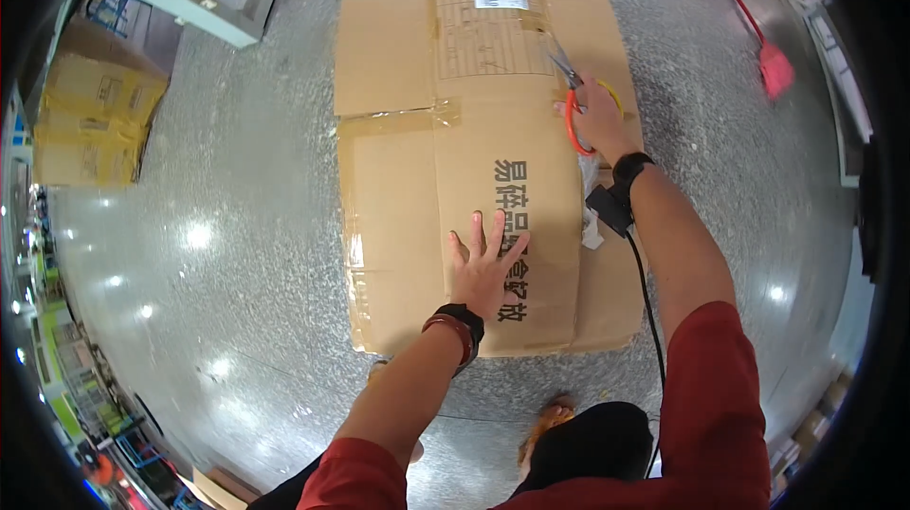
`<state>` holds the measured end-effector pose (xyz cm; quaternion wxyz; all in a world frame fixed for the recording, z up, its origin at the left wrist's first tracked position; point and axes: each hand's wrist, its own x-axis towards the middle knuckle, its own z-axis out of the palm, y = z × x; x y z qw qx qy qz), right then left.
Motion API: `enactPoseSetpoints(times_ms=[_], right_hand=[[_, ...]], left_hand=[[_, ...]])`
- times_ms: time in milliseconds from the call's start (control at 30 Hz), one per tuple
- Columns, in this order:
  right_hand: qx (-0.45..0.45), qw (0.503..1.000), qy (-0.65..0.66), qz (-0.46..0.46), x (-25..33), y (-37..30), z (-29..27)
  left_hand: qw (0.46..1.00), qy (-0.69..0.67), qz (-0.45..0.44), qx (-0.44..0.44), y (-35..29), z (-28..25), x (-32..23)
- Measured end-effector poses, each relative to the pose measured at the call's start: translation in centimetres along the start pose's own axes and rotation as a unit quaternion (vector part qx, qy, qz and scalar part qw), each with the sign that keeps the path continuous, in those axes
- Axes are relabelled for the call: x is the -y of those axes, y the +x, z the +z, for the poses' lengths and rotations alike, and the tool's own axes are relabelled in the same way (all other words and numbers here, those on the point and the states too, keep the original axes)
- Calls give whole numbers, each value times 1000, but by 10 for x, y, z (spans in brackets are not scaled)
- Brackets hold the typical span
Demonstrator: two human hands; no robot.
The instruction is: Insert plastic stays into shoes on a conveyor belt and then cut up cardboard boxes.
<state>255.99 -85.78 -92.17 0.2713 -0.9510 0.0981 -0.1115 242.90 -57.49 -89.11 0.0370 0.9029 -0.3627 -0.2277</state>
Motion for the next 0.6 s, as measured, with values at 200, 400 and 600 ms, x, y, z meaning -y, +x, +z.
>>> enactPoseSetpoints(times_ms=[200, 400, 600], right_hand=[[-19, 1000, -6, -13, -29, 5, 31], [108, 991, -62, 41, 13, -12, -34], [205, 977, -39, -41, 79, -103, -122]], left_hand=[[974, -91, -209, 16, -49, 16, 18], [971, -84, -179, 133, -43, 6, 31], [956, -215, -189, 66, -95, -18, 41]])
